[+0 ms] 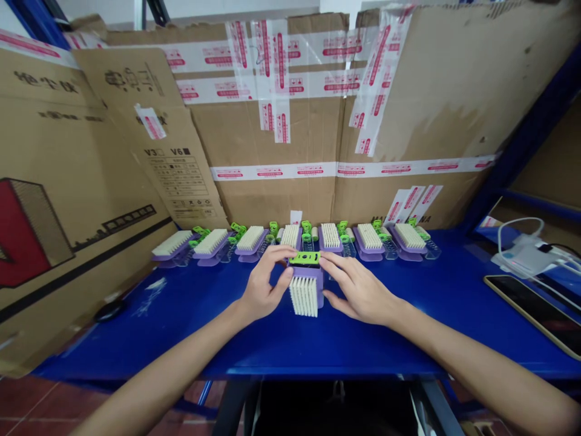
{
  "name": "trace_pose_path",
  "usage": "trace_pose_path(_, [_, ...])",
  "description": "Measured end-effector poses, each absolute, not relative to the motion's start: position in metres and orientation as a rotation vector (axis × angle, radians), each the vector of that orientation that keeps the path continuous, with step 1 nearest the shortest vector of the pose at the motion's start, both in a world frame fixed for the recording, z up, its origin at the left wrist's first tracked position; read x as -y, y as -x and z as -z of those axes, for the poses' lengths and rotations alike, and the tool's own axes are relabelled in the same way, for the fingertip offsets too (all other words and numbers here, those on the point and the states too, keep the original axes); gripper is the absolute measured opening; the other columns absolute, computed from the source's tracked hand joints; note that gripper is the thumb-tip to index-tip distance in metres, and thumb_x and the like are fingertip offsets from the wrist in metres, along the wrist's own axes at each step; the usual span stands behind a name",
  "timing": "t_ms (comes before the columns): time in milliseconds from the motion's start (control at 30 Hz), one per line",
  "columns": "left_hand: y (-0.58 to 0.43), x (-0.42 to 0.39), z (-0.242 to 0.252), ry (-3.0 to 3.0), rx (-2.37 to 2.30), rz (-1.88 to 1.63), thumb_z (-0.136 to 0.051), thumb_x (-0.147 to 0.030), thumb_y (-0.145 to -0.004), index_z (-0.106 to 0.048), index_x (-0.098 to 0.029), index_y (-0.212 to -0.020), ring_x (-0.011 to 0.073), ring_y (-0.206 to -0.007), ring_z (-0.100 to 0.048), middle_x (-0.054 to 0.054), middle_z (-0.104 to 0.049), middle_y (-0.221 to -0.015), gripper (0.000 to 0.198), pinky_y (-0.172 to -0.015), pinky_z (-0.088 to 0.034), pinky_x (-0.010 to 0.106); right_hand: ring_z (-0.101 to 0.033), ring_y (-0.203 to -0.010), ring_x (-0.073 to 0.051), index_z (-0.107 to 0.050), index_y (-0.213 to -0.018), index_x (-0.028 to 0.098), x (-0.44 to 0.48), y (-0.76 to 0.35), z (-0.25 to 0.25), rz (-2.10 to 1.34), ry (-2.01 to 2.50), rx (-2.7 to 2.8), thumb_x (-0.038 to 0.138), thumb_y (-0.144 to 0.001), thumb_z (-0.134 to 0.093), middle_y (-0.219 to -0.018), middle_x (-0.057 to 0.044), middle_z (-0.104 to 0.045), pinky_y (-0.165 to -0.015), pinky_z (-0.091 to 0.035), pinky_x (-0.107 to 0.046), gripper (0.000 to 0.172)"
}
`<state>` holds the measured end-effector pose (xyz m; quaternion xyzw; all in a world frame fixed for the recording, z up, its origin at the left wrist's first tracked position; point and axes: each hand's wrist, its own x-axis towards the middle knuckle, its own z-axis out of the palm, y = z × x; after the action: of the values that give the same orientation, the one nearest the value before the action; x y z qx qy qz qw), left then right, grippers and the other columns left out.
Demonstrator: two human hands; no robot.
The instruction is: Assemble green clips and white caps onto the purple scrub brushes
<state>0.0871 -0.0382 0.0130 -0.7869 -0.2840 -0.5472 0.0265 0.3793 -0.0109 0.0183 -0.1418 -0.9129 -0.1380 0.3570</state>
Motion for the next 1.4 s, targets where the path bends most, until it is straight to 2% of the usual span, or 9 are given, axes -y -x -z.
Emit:
trace_pose_path(500, [-0.0856, 0.0368, -0.0136, 2.424, 0.844, 1.647, -0.054, -0.027, -0.121, -0.067, -0.023, -0.142, 0.0261, -0.125, -0.076, 0.014, -0.076, -0.134, 0.024, -0.093, -0.068, 0.039, -0.076, -0.132, -0.04, -0.014, -0.187, 0.019, 0.012, -0.3792, -0.0203, 0.327, 0.37, 2.343, 0.029, -0.118, -0.061, -0.167, -0.026, -0.064, -0.1, -0.073, -0.061, 0.084])
trace_pose_path(767, [-0.0849, 0.037, -0.0152, 2.41, 0.824, 1.614, -0.054, -0.023, -0.12, -0.066, -0.022, -0.141, 0.0264, -0.127, -0.076, 0.014, -0.076, -0.132, 0.024, -0.106, -0.067, 0.046, -0.075, -0.133, -0.04, -0.013, -0.187, 0.021, 0.0104, -0.3799, -0.0188, 0.317, 0.372, 2.347, 0.03, -0.118, -0.061, -0.168, -0.025, -0.063, -0.102, -0.072, -0.062, 0.084])
trace_pose_path(933, [-0.0851, 0.037, -0.0151, 2.418, 0.833, 1.614, -0.055, -0.022, -0.12, -0.066, -0.022, -0.142, 0.0268, -0.126, -0.076, 0.015, -0.076, -0.133, 0.024, -0.098, -0.068, 0.043, -0.075, -0.132, -0.039, -0.013, -0.188, 0.021, 0.0101, -0.3802, -0.0181, 0.311, 0.373, 2.348, 0.029, -0.118, -0.061, -0.168, -0.025, -0.064, -0.103, -0.071, -0.061, 0.086])
trace_pose_path(1200, [-0.0845, 0.0363, -0.0137, 2.406, 0.841, 1.606, -0.056, -0.022, -0.119, -0.066, -0.022, -0.141, 0.0281, -0.126, -0.076, 0.015, -0.077, -0.133, 0.024, -0.098, -0.069, 0.045, -0.075, -0.133, -0.039, -0.009, -0.189, 0.023, 0.0101, -0.3804, -0.0177, 0.285, 0.383, 2.358, 0.029, -0.118, -0.062, -0.171, -0.024, -0.062, -0.105, -0.071, -0.061, 0.089])
trace_pose_path(1400, [-0.0845, 0.0365, -0.0133, 2.421, 0.833, 1.616, -0.057, -0.02, -0.118, -0.066, -0.022, -0.142, 0.0271, -0.126, -0.076, 0.014, -0.076, -0.133, 0.025, -0.096, -0.068, 0.043, -0.074, -0.136, -0.04, -0.007, -0.19, 0.022, 0.0094, -0.3796, -0.0166, 0.302, 0.372, 2.35, 0.028, -0.118, -0.062, -0.17, -0.024, -0.062, -0.105, -0.071, -0.062, 0.091])
